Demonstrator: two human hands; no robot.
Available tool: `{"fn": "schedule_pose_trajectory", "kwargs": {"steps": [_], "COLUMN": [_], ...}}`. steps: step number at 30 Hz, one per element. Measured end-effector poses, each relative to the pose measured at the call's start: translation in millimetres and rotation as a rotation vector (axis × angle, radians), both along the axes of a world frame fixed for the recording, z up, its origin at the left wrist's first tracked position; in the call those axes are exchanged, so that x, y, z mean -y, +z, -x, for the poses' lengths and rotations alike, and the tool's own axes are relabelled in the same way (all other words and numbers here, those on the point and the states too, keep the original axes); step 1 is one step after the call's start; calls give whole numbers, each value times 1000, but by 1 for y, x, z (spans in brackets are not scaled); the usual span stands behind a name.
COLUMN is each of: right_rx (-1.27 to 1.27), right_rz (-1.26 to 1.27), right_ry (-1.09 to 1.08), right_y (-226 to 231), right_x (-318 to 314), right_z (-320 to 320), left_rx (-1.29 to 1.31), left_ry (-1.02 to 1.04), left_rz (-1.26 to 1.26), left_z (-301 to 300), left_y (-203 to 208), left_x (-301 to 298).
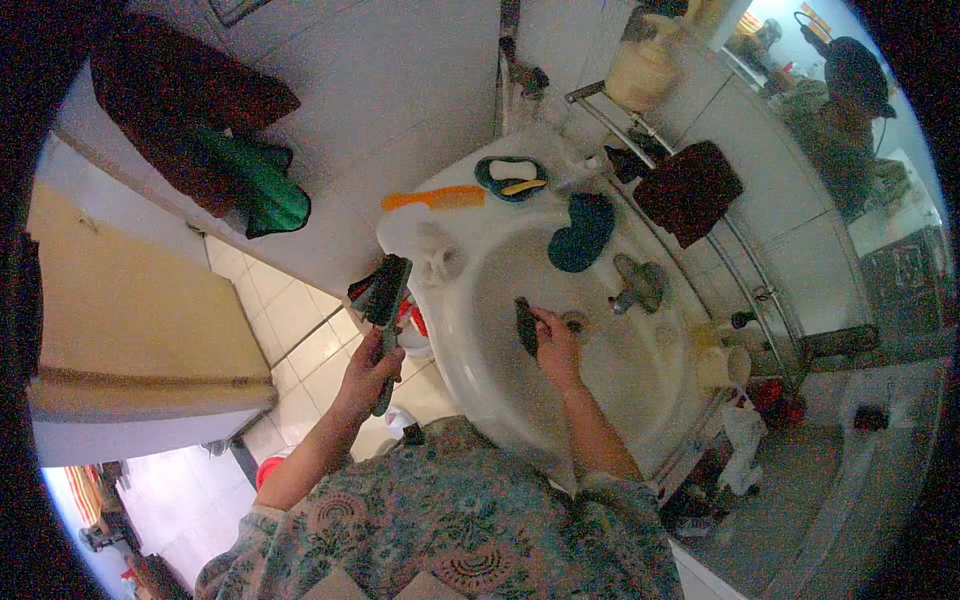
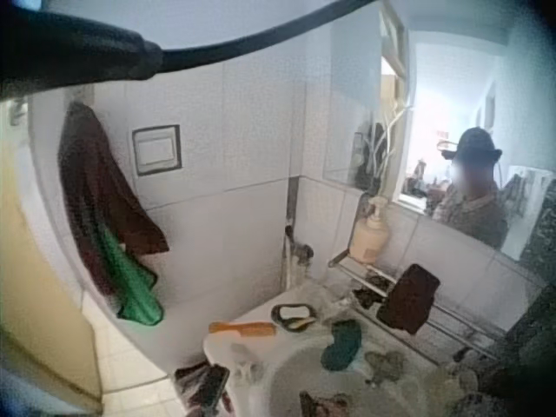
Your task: The person cleans a bathroom sink area, organizing items and wiping surfaces. They handle a spray bottle, a pink comb, a green brush, a white mug, and a cloth, using water from the tap to rinse the items and the sink basin.
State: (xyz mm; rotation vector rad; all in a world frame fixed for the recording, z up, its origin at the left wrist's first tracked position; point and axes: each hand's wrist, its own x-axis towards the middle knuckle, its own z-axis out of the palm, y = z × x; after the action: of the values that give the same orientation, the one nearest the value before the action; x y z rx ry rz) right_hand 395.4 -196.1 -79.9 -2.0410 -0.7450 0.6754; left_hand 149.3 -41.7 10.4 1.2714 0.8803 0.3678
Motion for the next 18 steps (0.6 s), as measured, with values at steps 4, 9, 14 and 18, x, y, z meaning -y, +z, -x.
{"fn": "schedule_pose_trajectory", "kwargs": {"steps": [4,9,14,18], "right_rx": [239,596,642,929], "right_rz": [63,-75,-89,-164], "right_ry": [168,68,322,446], "right_y": [-16,25,66,46], "right_x": [-3,-36,-107,-155], "right_z": [3,-13,22,49], "left_rx": [-24,-20,18,70], "left_ry": [-15,-39,100,144], "left_rz": [7,50,172,264], "left_z": [1,16,20,28], "left_y": [-8,-12,-6,-8], "left_x": [-1,-4,-12,-15]}}
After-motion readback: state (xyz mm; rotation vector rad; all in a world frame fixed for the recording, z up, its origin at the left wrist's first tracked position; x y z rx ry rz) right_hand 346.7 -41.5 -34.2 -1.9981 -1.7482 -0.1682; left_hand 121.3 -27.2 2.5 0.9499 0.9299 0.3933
